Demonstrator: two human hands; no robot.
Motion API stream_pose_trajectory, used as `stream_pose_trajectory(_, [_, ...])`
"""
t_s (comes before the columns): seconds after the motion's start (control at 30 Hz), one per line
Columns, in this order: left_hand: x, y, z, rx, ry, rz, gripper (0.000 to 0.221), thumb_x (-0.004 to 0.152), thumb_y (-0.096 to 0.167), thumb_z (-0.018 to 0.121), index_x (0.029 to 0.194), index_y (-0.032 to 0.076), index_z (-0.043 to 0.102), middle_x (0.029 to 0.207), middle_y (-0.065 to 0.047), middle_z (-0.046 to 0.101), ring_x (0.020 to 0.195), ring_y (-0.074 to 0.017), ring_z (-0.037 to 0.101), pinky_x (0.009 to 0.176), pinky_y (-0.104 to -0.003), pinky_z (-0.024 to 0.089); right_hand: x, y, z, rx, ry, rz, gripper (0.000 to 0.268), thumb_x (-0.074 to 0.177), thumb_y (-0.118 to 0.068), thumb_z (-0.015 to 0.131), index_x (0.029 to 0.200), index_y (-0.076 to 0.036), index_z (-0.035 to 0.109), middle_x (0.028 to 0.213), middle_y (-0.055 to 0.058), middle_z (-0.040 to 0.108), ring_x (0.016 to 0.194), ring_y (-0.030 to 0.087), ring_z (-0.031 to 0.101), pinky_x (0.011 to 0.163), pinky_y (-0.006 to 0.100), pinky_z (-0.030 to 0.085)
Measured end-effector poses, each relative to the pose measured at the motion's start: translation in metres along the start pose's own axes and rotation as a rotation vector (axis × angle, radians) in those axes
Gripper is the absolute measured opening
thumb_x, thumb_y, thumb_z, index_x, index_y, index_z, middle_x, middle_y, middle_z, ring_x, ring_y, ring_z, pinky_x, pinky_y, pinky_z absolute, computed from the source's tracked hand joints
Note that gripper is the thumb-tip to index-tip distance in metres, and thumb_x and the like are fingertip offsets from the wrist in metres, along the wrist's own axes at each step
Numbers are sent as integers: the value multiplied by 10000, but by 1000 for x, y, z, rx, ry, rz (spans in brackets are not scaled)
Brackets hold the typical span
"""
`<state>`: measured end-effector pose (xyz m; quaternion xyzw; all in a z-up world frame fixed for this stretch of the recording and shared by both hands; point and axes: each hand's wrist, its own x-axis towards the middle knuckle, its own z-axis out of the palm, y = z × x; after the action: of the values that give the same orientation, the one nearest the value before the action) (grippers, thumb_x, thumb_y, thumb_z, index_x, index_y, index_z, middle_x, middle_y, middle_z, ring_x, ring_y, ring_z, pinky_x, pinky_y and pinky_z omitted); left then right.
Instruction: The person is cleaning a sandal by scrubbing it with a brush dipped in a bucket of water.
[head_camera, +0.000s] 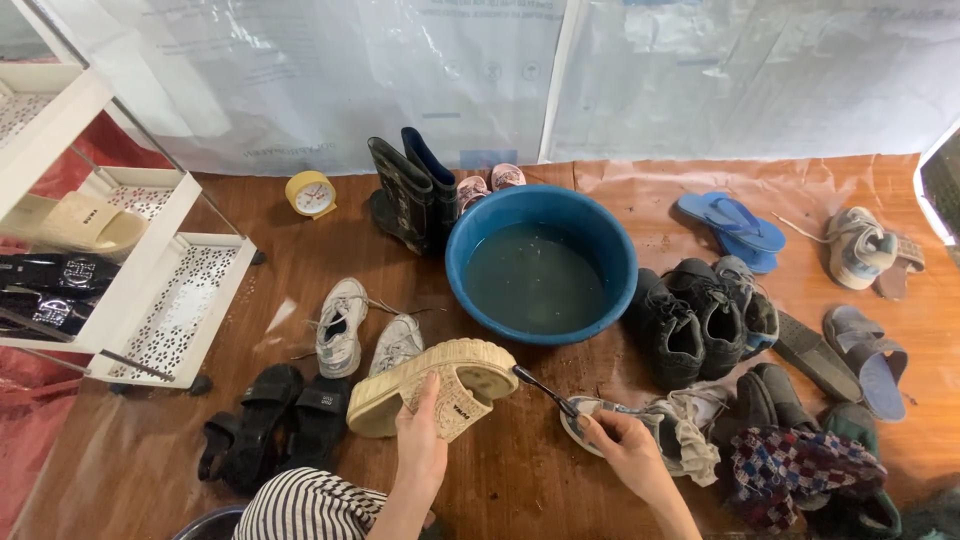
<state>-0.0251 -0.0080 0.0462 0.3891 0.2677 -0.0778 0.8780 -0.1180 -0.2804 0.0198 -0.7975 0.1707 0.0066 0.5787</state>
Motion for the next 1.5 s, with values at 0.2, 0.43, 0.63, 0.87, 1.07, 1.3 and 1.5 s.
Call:
stream_pose_trajectory(0.2, [-2,1,2,-2,-20,-65,384,957,148,640,1279,-55,598,1195,-199,698,1006,-276,683,833,-369,571,1,3,-1,66,-57,-18,345,953,-208,726,680,1,739,599,0,483,564,103,384,534,253,309])
stream_pose_trajectory(0.43, [-12,-2,10,306,-13,-67,699,810,206,746,1340,-169,488,1306,-285,644,1193,-310,644,1039,-387,521,-1,-11,-5,135,-30,-114,312,889,-254,749,756,22,811,566,33,581,480,112,422,441,263,299])
stream_pose_trajectory(0.63, [-18,5,9,417,6,-81,757,832,311,716,1393,-114,437,1344,-258,631,1225,-288,646,1033,-372,529,-13,-18,-24,-43,-23,75,276,912,-174,753,762,40,844,557,35,587,501,113,415,467,262,312])
stream_pose_trajectory(0.87, [-5,-16,2,383,-246,-104,439,847,102,754,1219,-109,657,1070,-244,766,845,-305,743,735,-380,635,-17,-35,-18,-68,-62,-48,219,903,-173,749,782,-3,813,583,38,636,489,115,434,462,257,331])
stream_pose_trajectory(1.07, [57,-72,-36,522,-193,-236,371,864,121,726,1170,-88,717,1050,-227,754,892,-283,706,793,-354,587,-8,-24,-69,-63,-8,-237,174,900,-159,717,892,-13,813,570,24,598,463,105,437,412,249,327])
stream_pose_trajectory(1.3, [149,-211,-148,450,-122,-598,371,831,-67,674,1171,-202,614,1146,-330,639,986,-379,628,834,-451,541,-34,-25,-73,258,201,-74,282,974,-59,607,1236,-15,701,687,28,516,527,90,359,446,236,235])
stream_pose_trajectory(1.5, [144,-226,-137,1147,-181,-360,341,781,140,729,994,-127,735,849,-170,742,678,-232,686,602,-305,564,-78,-117,-49,478,112,-119,609,962,7,530,1552,-103,431,865,95,537,615,131,407,485,254,294])
